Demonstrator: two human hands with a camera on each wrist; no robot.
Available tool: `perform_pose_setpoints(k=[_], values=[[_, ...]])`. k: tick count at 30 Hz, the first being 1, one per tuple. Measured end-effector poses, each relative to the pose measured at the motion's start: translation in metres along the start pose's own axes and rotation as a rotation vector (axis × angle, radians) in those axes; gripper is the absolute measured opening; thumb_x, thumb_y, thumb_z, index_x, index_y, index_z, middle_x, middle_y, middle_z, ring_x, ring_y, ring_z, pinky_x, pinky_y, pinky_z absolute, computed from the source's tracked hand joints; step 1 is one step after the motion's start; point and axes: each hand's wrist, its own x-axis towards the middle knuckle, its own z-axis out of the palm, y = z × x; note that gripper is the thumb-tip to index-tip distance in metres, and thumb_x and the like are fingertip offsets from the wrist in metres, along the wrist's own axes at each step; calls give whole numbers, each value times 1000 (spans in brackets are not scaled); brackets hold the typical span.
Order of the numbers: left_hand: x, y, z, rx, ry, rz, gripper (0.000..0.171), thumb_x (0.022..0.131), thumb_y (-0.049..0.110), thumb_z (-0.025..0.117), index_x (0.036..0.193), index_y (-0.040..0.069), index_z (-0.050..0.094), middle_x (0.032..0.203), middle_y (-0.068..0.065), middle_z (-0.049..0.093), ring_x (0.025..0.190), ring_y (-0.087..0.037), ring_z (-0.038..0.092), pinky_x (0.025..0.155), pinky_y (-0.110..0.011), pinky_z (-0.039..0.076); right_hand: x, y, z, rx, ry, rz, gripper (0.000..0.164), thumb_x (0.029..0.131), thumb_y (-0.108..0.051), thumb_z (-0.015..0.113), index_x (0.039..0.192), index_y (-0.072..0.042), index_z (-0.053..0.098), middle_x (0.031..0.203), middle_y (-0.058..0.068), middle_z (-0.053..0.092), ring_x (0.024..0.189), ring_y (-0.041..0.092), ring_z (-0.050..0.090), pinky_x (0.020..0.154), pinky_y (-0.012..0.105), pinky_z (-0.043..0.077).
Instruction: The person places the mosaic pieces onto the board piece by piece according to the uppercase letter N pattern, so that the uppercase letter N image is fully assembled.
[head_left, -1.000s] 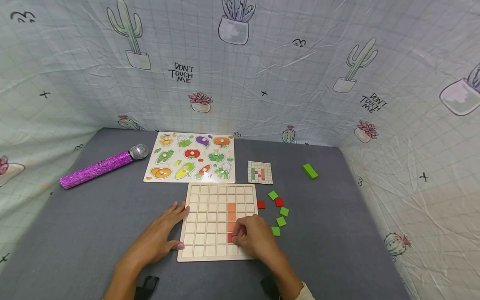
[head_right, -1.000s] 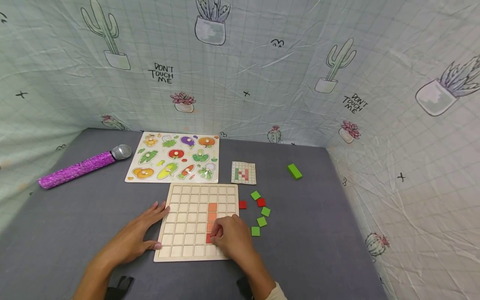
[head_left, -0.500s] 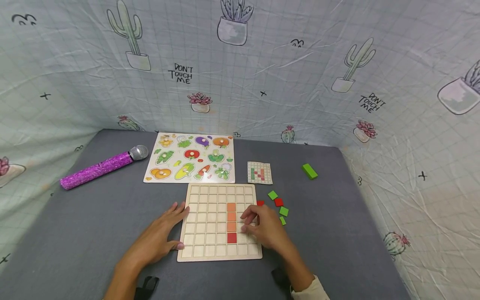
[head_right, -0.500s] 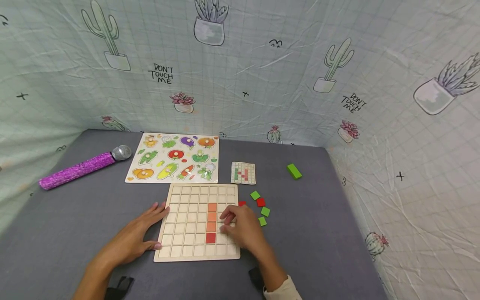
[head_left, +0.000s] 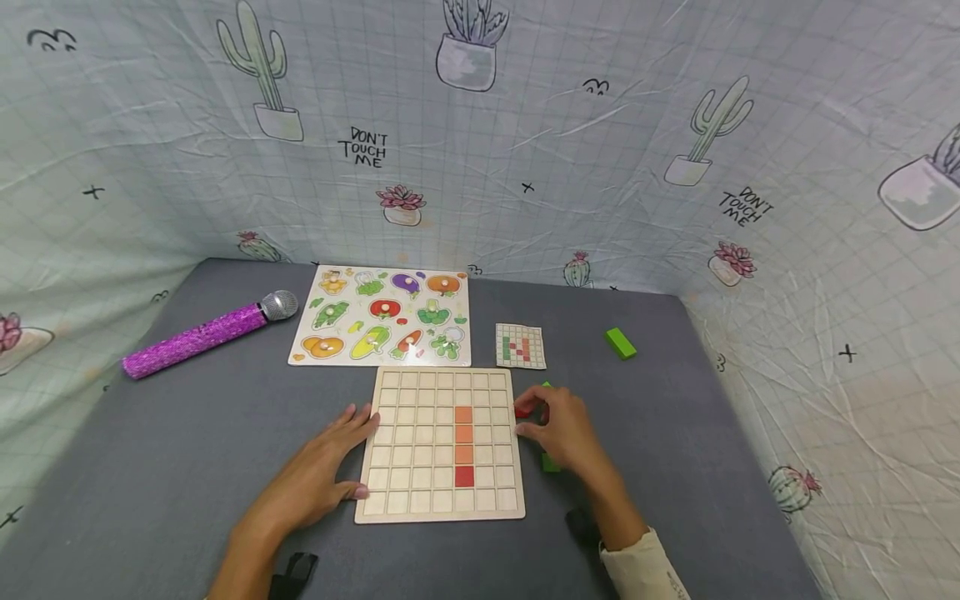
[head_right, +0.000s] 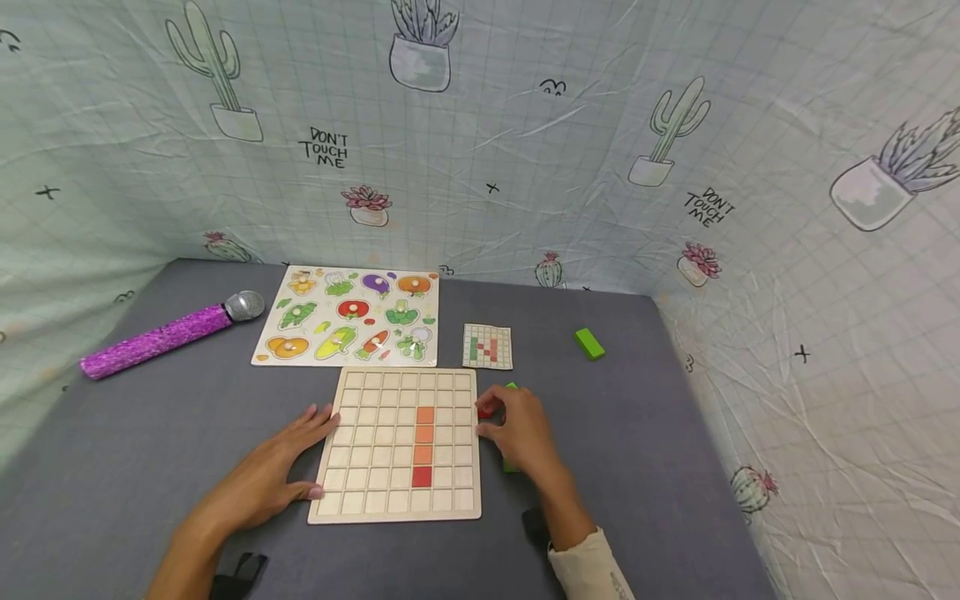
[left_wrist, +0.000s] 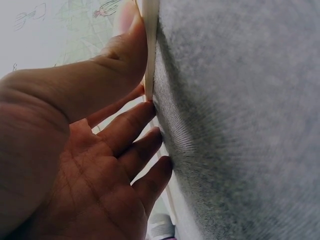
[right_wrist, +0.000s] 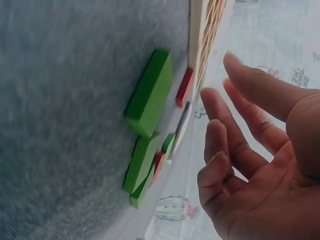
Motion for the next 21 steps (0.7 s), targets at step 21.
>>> perform_pose_setpoints(k=[21], values=[[0, -2, 0, -17, -3, -11, 99, 79, 15, 92, 164, 10, 42, 174, -13, 33, 162, -44, 27, 120, -71, 34, 14, 2, 3, -193, -23, 66, 23, 81, -10, 93, 97, -20, 80, 88, -4, 68, 95, 18, 59, 79, 39, 49]])
